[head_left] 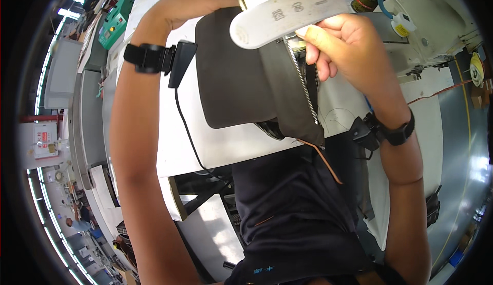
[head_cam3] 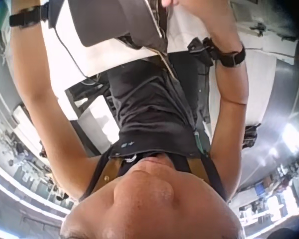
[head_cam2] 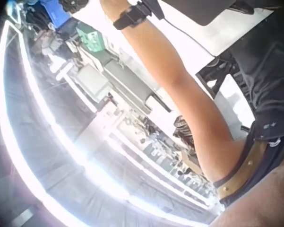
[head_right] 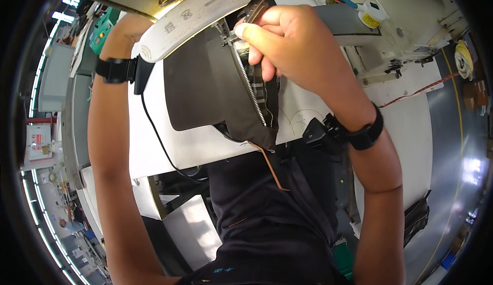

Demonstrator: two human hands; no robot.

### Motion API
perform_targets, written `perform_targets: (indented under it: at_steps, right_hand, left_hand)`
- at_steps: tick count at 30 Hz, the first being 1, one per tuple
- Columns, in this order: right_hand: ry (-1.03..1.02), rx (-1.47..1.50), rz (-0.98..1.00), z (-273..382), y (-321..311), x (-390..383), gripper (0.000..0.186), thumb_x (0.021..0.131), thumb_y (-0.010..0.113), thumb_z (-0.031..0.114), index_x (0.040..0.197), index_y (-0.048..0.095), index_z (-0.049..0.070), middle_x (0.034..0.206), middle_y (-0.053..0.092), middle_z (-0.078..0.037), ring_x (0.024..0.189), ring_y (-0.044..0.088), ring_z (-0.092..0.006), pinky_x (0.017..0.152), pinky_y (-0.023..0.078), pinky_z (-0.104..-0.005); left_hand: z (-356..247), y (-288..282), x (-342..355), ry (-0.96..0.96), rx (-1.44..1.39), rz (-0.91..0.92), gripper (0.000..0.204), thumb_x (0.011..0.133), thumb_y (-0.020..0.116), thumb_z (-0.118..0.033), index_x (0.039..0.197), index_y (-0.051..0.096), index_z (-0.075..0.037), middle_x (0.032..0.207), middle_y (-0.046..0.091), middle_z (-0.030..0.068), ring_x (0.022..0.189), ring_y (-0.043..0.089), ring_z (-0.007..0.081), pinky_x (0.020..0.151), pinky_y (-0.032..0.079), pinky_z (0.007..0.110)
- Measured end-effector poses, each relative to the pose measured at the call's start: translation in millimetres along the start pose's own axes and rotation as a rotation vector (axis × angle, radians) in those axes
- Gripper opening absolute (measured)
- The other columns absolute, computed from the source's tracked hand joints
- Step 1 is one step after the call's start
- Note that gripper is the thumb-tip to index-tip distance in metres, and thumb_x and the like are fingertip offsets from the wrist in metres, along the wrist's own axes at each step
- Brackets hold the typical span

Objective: Sewing pieces of a leather bag together using an industrial sewing machine.

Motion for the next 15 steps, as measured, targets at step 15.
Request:
perform_targets:
  at_steps: [15]
  right_hand:
    - [-0.066, 0.053, -0.172, -5.8, 9.3, -7.6, 0.028, 0.102, 0.066, 0.023, 0.103, 0.073, -0.004, 0.068, 0.065, -0.002, 0.057, 0.06, -0.0041, 0.052, 0.047, -0.0211]
  left_hand:
    - [-49.3, 30.4, 10.7, 0.154, 0.023, 0.018, 0.039, 0.097, 0.071, -0.026, 0.12, 0.067, 0.006, 0.092, 0.074, 0.0117, 0.07, 0.067, 0.0148, 0.06, 0.052, 0.028]
Point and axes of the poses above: each hand's wrist, its own x-axis towards the middle knuckle, its own y-axis out of the palm, z = x × y, the point moved 5 cm from there along x, towards the middle knuckle
